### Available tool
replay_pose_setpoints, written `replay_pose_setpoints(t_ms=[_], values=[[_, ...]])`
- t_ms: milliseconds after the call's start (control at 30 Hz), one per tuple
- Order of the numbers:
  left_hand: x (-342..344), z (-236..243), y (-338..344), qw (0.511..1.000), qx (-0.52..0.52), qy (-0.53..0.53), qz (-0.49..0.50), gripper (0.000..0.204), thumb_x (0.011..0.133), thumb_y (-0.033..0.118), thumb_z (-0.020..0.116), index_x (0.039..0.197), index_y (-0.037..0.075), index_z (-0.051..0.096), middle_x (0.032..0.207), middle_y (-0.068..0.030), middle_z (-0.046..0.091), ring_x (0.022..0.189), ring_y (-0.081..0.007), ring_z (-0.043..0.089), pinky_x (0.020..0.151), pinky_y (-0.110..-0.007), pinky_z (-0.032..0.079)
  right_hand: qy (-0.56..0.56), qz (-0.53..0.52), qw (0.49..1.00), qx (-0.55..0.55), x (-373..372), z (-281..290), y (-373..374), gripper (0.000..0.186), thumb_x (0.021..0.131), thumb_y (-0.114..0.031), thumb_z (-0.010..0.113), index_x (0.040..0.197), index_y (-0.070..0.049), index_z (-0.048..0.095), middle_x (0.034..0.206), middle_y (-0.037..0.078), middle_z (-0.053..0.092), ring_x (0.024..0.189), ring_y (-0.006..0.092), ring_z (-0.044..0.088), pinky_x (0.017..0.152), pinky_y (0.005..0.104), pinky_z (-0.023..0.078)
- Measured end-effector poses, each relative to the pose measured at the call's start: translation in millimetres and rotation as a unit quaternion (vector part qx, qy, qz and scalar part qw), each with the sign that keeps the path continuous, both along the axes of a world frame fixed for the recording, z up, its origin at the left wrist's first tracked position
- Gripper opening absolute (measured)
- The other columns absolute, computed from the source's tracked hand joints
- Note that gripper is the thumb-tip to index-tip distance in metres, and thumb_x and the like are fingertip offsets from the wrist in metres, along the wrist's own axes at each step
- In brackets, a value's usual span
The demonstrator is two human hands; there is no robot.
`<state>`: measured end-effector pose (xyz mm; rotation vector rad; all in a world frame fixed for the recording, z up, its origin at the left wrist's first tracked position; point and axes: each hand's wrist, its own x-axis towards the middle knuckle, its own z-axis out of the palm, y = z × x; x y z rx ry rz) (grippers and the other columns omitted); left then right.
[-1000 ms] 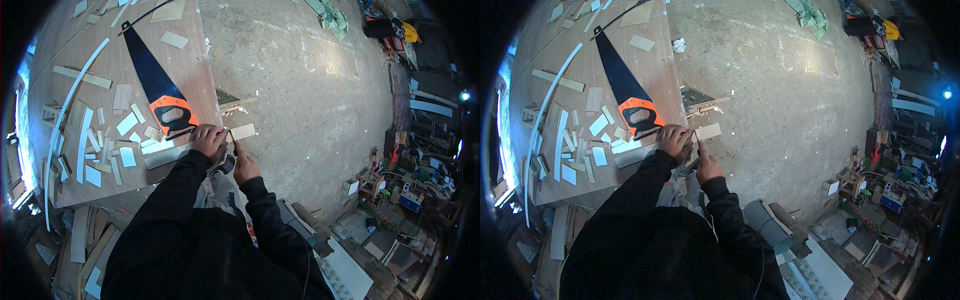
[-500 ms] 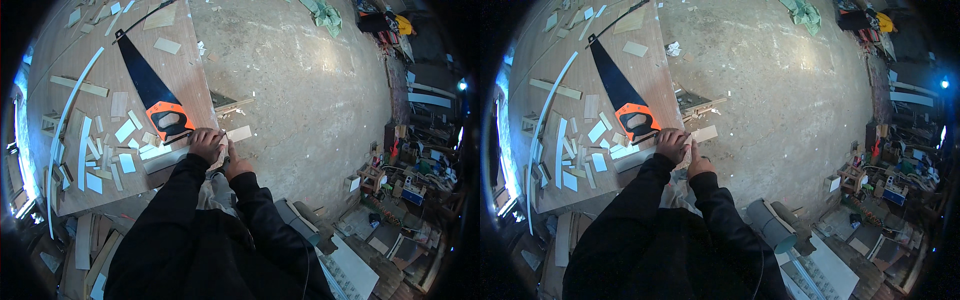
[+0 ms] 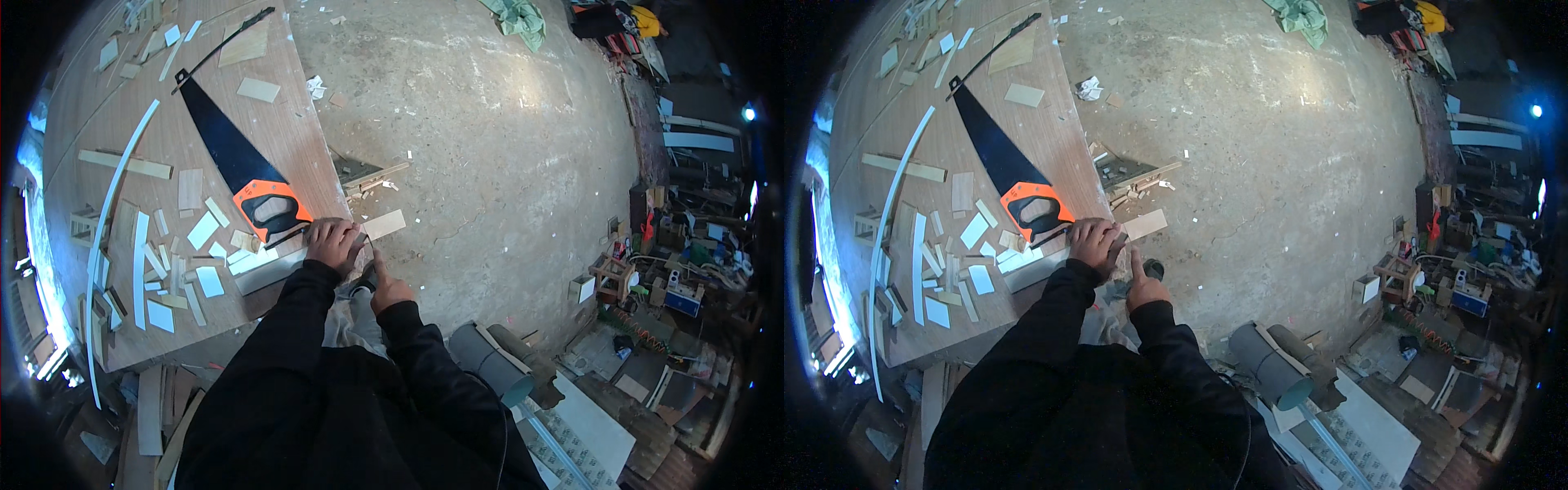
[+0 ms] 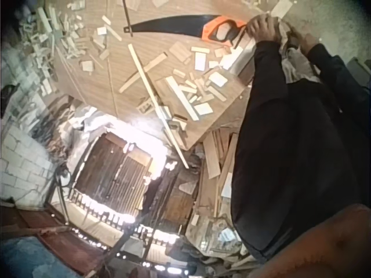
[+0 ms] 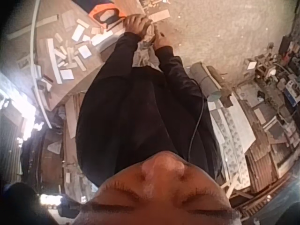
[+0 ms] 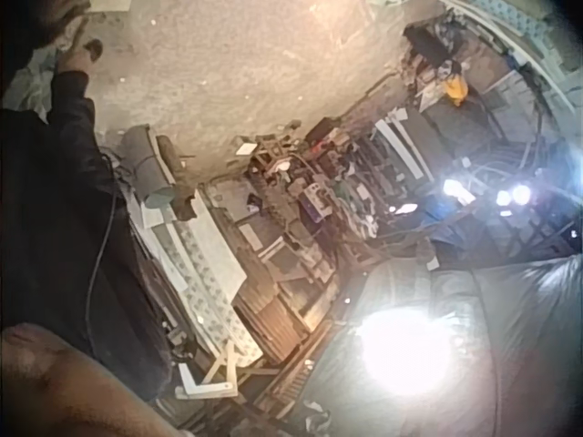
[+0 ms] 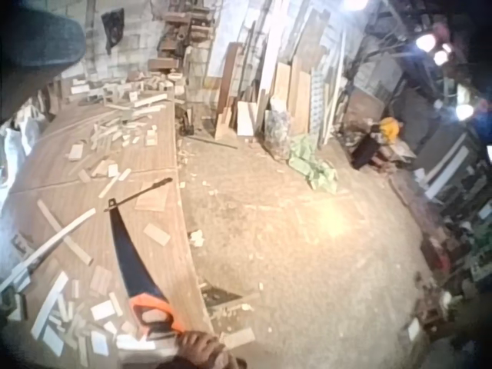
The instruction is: The person scores and cuts wooden pieces and trims a small plastic strip using a utility knife.
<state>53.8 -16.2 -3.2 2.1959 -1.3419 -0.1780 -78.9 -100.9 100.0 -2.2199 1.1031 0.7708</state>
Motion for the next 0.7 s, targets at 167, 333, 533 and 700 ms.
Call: replay_pose_setpoints(t_ms=[167,333,533,700], values=[[-2.2,8.9,-1.6,1.000,0.015,0.006,0.004,0.041,0.086,0.036,0.063,0.118,0.011,0.064,0.113,-0.0052,0.057,0.106,-0.0303,0.051,0.094,-0.048,0.037,-0.011,-0.014,1.000,-0.009,-30.7,-17.3,7.4,0.083,0.080,-0.007,0.053,0.154,-0.029,0.021,0.085,0.027,0.068,0.074,0.0445,0.067,0.066,0.0530,0.052],[3.8,7.9,-6.9,1.000,-0.012,-0.015,0.020,0.041,0.083,0.035,0.066,0.117,0.013,0.063,0.112,-0.0032,0.057,0.103,-0.0287,0.052,0.091,-0.047,0.039,-0.003,-0.131,0.991,-0.026,-133.2,-34.7,19.4,0.070,0.088,-0.005,0.048,0.151,-0.029,0.028,0.094,0.026,0.068,0.077,0.0463,0.065,0.067,0.0528,0.052],[-4.7,10.8,1.8,0.999,-0.025,-0.035,-0.013,0.041,0.080,0.032,0.070,0.114,0.010,0.064,0.108,-0.0053,0.056,0.099,-0.0291,0.051,0.088,-0.045,0.041,-0.144,-0.196,0.968,-0.059,-143.2,-9.6,-12.6,0.065,0.094,-0.010,0.047,0.152,-0.026,0.025,0.114,0.024,0.065,0.090,0.0447,0.065,0.075,0.0489,0.053],[-2.1,12.0,-4.7,0.999,-0.024,-0.016,-0.023,0.041,0.080,0.032,0.070,0.114,0.011,0.064,0.109,-0.0055,0.057,0.099,-0.0296,0.052,0.086,-0.043,0.042,-0.197,-0.207,0.957,-0.053,-137.6,-14.9,-9.3,0.061,0.095,-0.011,0.049,0.151,-0.023,0.029,0.110,0.024,0.066,0.086,0.0449,0.065,0.073,0.0491,0.052]])
